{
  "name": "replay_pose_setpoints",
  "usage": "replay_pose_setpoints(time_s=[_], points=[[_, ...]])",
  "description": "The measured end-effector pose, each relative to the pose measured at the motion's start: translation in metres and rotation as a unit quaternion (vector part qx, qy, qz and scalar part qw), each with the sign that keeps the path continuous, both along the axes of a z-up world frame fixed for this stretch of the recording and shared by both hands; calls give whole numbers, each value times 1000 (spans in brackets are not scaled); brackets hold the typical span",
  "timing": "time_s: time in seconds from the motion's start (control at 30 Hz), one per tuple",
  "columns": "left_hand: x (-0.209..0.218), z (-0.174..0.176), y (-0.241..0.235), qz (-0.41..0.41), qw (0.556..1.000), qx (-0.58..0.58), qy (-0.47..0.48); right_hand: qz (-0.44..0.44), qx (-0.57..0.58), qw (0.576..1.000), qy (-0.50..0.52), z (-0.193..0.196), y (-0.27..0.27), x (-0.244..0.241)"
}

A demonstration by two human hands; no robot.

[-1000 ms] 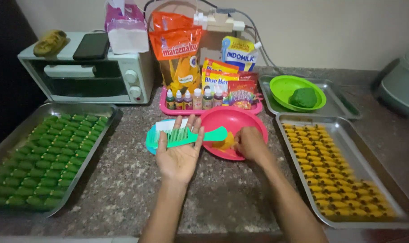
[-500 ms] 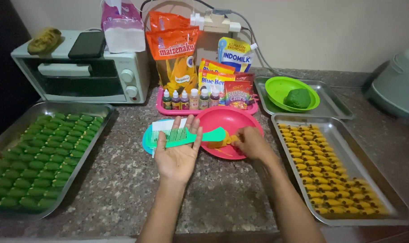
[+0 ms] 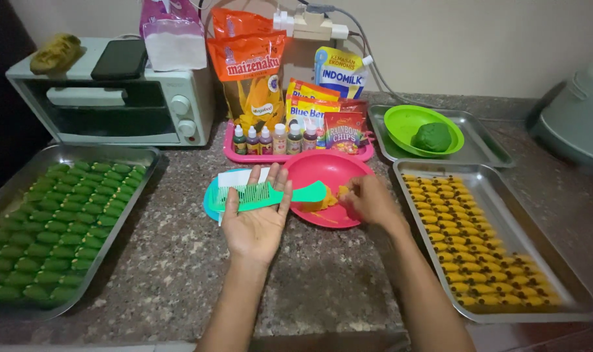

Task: Shaping and texturing small pieces of dough using a comb to create decorative pastries

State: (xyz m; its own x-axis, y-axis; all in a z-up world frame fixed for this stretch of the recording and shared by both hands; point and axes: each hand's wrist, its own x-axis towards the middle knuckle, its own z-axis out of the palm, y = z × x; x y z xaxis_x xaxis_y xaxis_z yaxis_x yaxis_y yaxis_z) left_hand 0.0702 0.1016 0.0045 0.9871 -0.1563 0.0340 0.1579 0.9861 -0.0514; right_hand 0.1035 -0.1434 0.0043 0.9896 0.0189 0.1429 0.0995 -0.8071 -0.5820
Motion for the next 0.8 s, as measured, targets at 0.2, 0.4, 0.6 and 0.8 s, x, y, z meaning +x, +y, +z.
replay_pose_setpoints(time_s=[0.2,0.4,0.6,0.8], points=[[3,-1,3,4,1000,0,-2,23,42,997,-67,1,-4,15],[4,1,4,8,1000,1,11,-30,-31,999,-4,-15,-1,25],[4,-1,4,7,1000,-3,4,-2,6,997,-79,-13,10,25],[3,-3,3,3,1000,-11,1,43,-75,994,-71,-32,6,42]])
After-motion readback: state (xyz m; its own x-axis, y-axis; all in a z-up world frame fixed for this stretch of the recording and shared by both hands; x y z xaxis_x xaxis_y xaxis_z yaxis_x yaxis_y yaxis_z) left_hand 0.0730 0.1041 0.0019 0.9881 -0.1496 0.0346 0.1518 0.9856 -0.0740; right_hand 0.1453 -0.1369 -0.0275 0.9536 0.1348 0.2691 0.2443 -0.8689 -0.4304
